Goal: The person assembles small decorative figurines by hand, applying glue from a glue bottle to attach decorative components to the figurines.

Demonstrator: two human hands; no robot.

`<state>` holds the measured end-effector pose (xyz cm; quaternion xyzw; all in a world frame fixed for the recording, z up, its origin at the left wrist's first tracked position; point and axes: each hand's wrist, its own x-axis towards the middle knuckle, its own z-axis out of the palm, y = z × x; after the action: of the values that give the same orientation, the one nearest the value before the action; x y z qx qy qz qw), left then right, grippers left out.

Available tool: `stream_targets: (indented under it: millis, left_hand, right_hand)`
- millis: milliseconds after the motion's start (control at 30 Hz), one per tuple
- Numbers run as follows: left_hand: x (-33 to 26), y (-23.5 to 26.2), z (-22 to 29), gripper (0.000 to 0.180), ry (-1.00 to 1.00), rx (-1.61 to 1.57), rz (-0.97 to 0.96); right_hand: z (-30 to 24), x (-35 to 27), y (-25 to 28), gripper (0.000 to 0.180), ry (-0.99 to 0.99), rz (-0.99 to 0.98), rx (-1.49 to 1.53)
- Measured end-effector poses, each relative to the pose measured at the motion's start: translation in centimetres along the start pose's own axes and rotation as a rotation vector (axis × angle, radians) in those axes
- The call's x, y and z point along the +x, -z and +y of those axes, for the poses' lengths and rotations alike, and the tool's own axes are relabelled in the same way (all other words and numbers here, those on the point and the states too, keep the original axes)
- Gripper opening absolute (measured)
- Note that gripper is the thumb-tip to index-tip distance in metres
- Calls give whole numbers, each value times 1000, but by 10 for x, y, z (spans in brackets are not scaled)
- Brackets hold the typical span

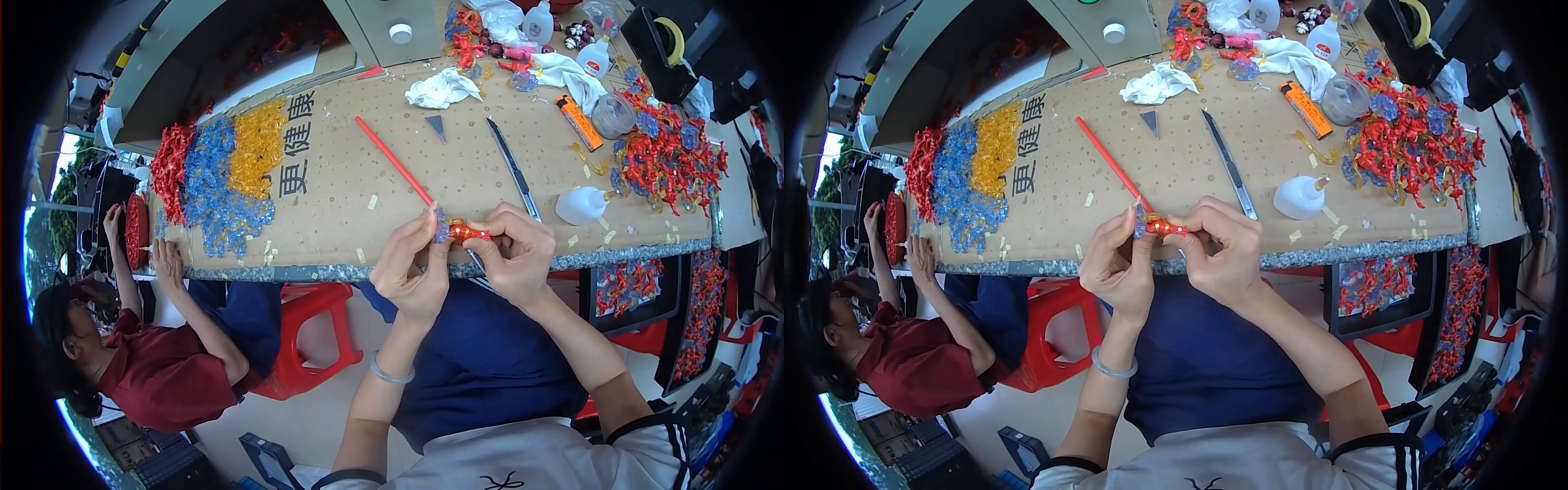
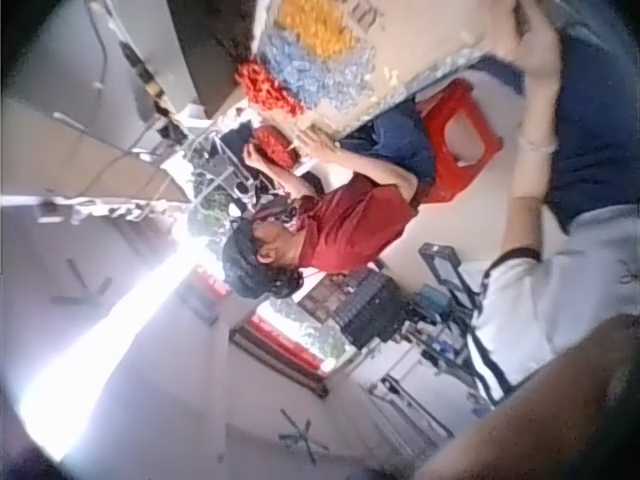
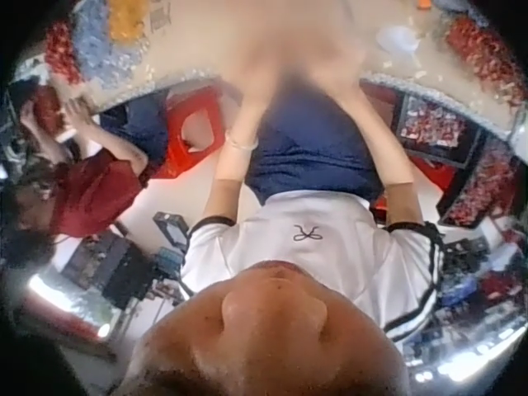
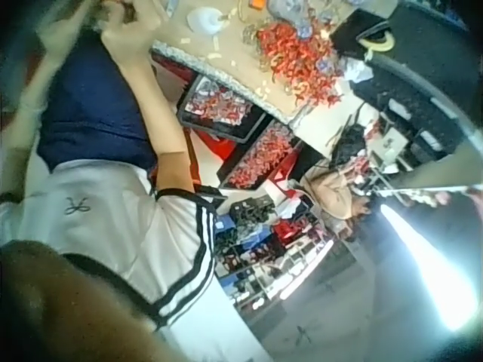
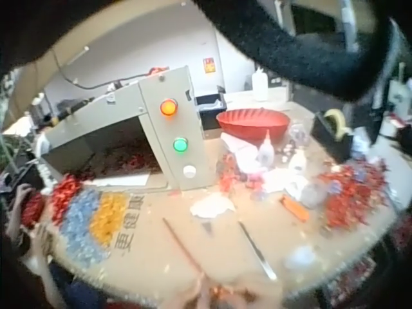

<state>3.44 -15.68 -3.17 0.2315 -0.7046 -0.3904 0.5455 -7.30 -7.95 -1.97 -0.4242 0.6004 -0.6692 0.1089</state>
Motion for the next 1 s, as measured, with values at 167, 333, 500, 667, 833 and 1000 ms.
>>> stream_targets:
  millis: [167, 333, 500, 667, 833, 1000]
  left_hand:
    - [-1, 0, -1, 24, 8, -13, 7]
    - [0, 0, 0, 24, 20, -23, 11]
    - [0, 1, -1, 25, -4, -6, 12]
    - [-1, 0, -1, 25, 7, -19, 16]
    - [-1, 0, -2, 25, 7, -23, 18]
    - [-1, 0, -2, 25, -1, -32, 19]
  right_hand:
    - [0, -1, 0, 10, -10, 0, -5]
    - [-1, 1, 1, 11, 1, -2, -21]
    - [-3, 1, -1, 11, 8, 2, -15]
    - [-3, 2, 1, 11, 15, -12, -18]
    - [-2, 2, 1, 11, 29, -15, -34]
    - [-4, 2, 1, 12, 31, -12, -35]
